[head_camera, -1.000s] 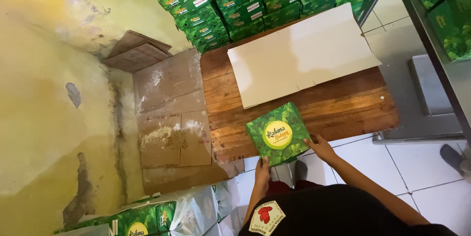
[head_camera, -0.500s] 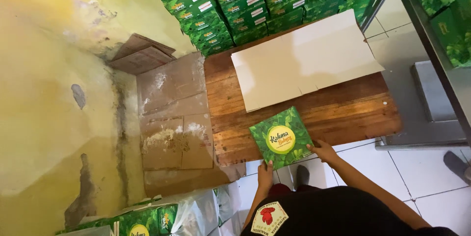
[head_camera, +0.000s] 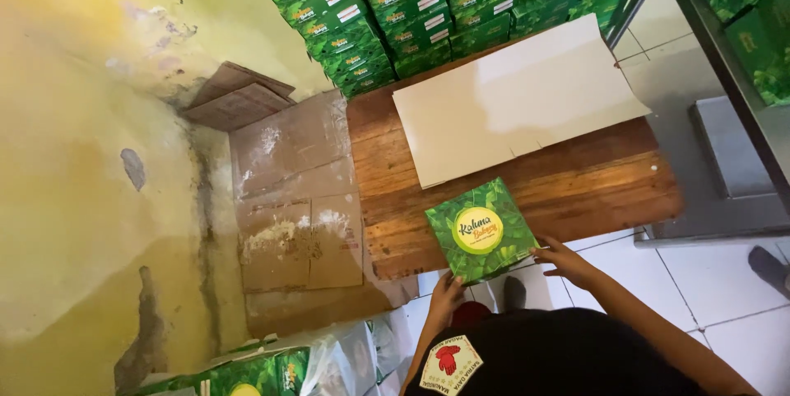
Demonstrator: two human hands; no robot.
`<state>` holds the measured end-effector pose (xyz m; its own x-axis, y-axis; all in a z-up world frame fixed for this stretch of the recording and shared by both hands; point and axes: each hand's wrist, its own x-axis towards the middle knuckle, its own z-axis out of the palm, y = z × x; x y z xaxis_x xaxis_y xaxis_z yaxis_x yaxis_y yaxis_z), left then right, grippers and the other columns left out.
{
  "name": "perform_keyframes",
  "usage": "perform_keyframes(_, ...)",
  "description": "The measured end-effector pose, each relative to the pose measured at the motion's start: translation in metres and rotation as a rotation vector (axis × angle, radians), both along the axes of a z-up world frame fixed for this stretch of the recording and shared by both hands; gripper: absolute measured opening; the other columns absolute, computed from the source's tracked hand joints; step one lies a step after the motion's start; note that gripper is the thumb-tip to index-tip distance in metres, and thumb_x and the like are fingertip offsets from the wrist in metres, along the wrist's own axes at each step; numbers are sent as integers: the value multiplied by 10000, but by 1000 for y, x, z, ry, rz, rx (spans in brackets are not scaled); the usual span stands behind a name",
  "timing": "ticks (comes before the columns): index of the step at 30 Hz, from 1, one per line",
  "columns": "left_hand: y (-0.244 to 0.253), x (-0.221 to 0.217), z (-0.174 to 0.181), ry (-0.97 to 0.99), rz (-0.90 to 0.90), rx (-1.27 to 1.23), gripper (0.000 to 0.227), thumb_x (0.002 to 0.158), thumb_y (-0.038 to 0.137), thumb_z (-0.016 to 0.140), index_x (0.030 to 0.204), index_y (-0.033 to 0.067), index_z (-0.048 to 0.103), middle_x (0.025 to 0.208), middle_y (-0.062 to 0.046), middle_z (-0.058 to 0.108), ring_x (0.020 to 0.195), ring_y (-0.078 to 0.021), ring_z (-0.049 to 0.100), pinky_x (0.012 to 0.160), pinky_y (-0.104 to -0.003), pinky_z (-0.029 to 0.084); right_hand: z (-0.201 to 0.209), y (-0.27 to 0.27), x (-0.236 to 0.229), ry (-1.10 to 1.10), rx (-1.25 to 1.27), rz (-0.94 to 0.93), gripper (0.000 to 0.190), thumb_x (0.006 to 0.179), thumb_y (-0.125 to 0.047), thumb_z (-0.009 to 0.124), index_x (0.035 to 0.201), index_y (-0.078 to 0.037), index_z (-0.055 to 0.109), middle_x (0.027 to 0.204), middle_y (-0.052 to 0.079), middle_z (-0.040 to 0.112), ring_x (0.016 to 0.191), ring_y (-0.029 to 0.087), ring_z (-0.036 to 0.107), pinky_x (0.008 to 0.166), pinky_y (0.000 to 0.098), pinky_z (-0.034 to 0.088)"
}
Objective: Assembling cardboard cake boxes.
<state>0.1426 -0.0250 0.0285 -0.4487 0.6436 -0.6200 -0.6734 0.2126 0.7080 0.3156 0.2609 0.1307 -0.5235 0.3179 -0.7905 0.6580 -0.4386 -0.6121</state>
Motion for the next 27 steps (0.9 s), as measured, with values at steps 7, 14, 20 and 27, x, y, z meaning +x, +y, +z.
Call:
perform_keyframes(7,-33,-34,-23,-115,144,53,652,886,220,737,1445,0,483,1274,-200,615,970,-260,594,833,-366,539,22,-31,-22,115,-79,-104,742,892,-299,594,1570,-114,359,1527,174,473,1304,389,526,1054,577,458)
perform_keyframes(14,-33,-98,56,74,150,-32,558,887,230,711,1365,-24,573,1239,-171,644,989,-248,633,838,-355,568,51,-70,-89,349,-74,-458,641,935,-141,562,1517,32,357,1378,289,525,1130,376,578,933,494,490)
perform_keyframes(20,7,-159,149,495,29,-184,971,903,505,770,1531,-101,344,1535,-382,368,1442,-498,360,1185,-595,316,94,-100,-177,397,190,-818,718,994,-268,673,1592,-146,297,1514,243,302,1384,418,417,1136,597,373)
perform_keyframes(27,38,-206,156,564,21,-56,915,911,543,727,1568,24,356,1600,-304,287,1506,-482,202,1206,-618,232,50,-45,-211,513,80,-813,559,984,-371,708,1449,-241,427,1276,88,453,1052,272,581,767,442,584)
